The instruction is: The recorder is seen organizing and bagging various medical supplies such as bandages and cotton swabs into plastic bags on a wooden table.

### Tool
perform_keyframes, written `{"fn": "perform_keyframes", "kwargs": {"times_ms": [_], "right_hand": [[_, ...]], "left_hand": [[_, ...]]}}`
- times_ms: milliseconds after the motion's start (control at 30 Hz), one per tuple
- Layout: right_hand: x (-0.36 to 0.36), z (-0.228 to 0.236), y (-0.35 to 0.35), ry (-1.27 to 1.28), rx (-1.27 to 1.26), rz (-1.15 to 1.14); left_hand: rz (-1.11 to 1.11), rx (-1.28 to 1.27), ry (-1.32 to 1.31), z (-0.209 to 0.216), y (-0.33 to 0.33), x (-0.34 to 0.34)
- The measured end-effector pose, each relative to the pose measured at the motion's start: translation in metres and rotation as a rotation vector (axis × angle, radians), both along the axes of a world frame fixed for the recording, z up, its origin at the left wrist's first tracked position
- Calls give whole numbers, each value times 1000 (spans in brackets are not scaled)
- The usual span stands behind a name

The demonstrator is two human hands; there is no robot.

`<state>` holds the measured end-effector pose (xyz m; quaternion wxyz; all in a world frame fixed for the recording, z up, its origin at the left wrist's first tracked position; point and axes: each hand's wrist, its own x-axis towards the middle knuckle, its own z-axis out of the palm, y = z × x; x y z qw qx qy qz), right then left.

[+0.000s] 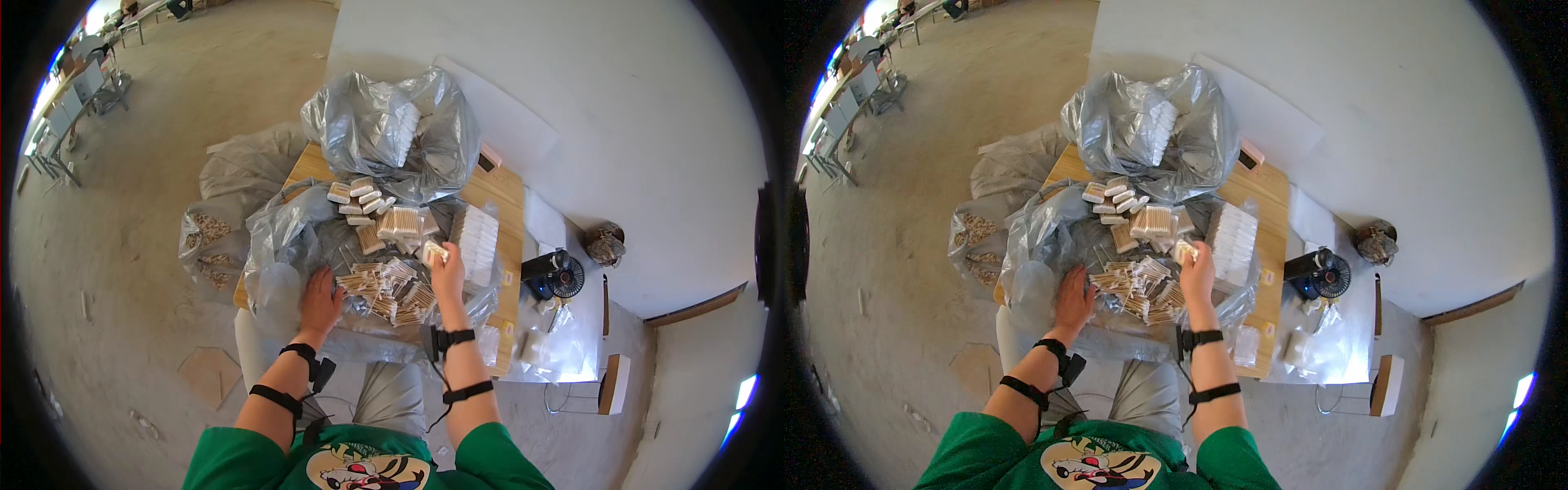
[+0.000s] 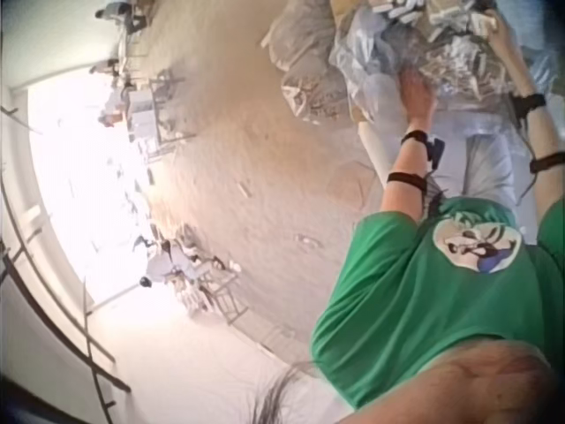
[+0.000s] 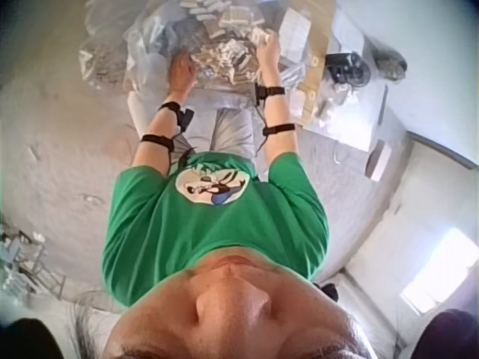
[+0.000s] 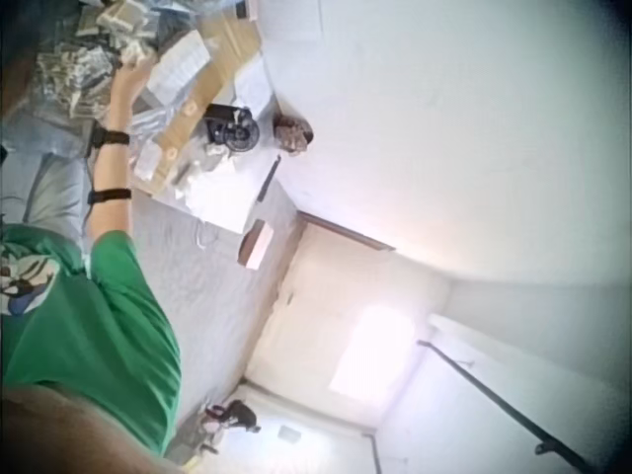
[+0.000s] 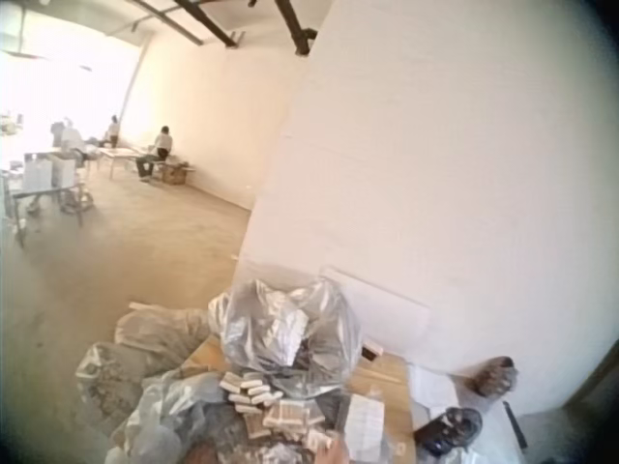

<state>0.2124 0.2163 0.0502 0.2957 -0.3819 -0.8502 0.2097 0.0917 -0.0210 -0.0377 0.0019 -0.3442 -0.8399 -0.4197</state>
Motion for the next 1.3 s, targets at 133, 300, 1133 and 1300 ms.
{"fn": "perform_keyframes", "kwargs": {"times_ms": [133, 300, 1133, 1300], "right_hand": [[16, -4, -47, 488, -891, -4], [29, -2, -91, 552, -999, 100], [37, 21, -152, 146, -421, 395], [34, 28, -155, 89, -408, 435]], "left_hand": [[24, 103, 64, -9, -1, -9], [-91, 345, -397, 27, 19, 22], [-332, 391, -878, 65, -3, 57], [-351, 378, -877, 59, -3, 54]]}}
